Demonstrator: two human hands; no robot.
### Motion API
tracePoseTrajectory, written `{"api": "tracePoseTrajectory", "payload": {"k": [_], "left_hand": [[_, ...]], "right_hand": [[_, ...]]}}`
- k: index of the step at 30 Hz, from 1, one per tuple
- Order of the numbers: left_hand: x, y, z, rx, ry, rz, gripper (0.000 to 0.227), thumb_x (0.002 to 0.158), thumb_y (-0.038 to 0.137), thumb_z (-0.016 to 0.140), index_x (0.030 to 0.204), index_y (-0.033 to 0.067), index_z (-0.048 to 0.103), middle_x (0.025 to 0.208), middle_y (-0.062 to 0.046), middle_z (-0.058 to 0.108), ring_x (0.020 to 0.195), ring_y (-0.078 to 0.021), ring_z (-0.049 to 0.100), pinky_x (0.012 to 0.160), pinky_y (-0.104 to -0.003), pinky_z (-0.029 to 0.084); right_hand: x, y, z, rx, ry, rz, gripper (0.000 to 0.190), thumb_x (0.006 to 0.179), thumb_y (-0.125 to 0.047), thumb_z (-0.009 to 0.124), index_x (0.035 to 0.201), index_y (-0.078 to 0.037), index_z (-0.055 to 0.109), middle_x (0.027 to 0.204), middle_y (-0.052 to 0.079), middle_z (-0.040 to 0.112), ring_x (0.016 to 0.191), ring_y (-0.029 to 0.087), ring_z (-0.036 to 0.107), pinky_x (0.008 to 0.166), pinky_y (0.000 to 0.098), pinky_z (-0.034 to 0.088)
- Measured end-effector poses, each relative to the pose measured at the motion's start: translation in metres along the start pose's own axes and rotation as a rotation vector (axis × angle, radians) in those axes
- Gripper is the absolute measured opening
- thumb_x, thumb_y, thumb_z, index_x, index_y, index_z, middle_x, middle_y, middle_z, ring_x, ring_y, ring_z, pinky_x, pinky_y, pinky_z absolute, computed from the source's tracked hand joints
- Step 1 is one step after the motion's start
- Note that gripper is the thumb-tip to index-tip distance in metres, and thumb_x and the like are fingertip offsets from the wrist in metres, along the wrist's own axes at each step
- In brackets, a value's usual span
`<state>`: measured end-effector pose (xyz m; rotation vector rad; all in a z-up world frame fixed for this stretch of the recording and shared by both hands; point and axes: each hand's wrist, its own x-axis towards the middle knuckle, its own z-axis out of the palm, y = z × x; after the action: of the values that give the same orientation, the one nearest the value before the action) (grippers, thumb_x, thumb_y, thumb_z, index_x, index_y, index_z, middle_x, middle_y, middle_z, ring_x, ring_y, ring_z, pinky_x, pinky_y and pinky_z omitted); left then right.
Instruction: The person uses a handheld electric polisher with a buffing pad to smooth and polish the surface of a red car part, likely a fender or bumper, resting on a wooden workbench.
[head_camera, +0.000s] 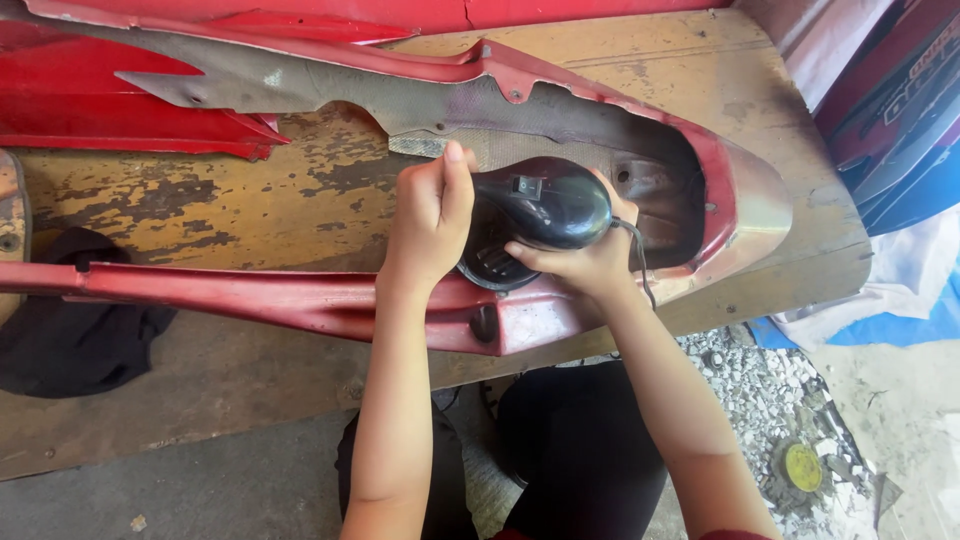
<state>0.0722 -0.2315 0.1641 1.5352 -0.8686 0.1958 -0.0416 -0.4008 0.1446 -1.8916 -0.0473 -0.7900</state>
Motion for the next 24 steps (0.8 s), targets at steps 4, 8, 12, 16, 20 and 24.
{"api": "tracePoseTrajectory", "payload": {"k": [4,8,12,16,20,24], "left_hand": [[-0.002,0.000,0.001,0.004,0.013,-0.019,0.046,0.114,0.025,0.041,0.089,-0.0077,0.061,0.066,-0.016,0.058,0.061,-0.0238,0.063,0.062,-0.037,0.047],[-0.001,0.004,0.001,0.010,-0.016,-0.146,0.046,0.113,0.026,0.039,0.089,-0.0061,0.062,0.060,-0.014,0.052,0.056,-0.0206,0.056,0.058,-0.037,0.044],[-0.003,0.005,0.002,0.059,0.047,-0.088,0.042,0.114,0.025,0.040,0.090,-0.0040,0.058,0.064,-0.011,0.048,0.059,-0.0190,0.049,0.060,-0.036,0.042],[-0.007,0.000,0.005,0.053,0.100,0.010,0.038,0.115,0.024,0.041,0.092,-0.0032,0.055,0.070,-0.012,0.045,0.063,-0.0200,0.046,0.063,-0.037,0.042],[-0.006,-0.012,0.004,0.069,0.112,0.096,0.036,0.114,0.025,0.043,0.091,-0.0021,0.053,0.074,-0.013,0.046,0.066,-0.0228,0.049,0.066,-0.037,0.041],[0.003,-0.024,0.005,0.106,0.146,-0.058,0.037,0.115,0.030,0.046,0.097,-0.0018,0.053,0.076,-0.017,0.049,0.069,-0.0308,0.051,0.069,-0.040,0.046]], "right_hand": [[-0.001,-0.005,0.000,-0.023,-0.005,0.009,0.062,0.063,-0.021,0.098,0.113,0.000,0.069,0.107,0.005,0.075,0.097,0.012,0.071,0.095,0.0298,0.059],[0.001,-0.003,-0.002,-0.029,-0.023,0.048,0.061,0.063,-0.022,0.098,0.112,-0.001,0.070,0.107,0.005,0.076,0.097,0.011,0.071,0.094,0.0294,0.059],[0.004,0.003,-0.001,0.045,-0.026,0.043,0.066,0.064,-0.023,0.099,0.118,0.001,0.068,0.110,0.005,0.075,0.101,0.011,0.070,0.097,0.0293,0.059],[0.002,0.011,-0.002,0.036,0.005,-0.046,0.071,0.063,-0.023,0.099,0.120,0.002,0.066,0.112,0.006,0.074,0.103,0.012,0.070,0.099,0.0298,0.058],[0.009,0.011,0.004,0.051,0.008,-0.047,0.071,0.062,-0.024,0.099,0.120,0.001,0.065,0.111,0.006,0.073,0.103,0.012,0.069,0.099,0.0306,0.057],[0.025,0.020,0.015,0.094,-0.009,0.100,0.068,0.067,-0.027,0.097,0.120,0.000,0.065,0.111,0.006,0.075,0.102,0.012,0.070,0.097,0.0311,0.057]]}}
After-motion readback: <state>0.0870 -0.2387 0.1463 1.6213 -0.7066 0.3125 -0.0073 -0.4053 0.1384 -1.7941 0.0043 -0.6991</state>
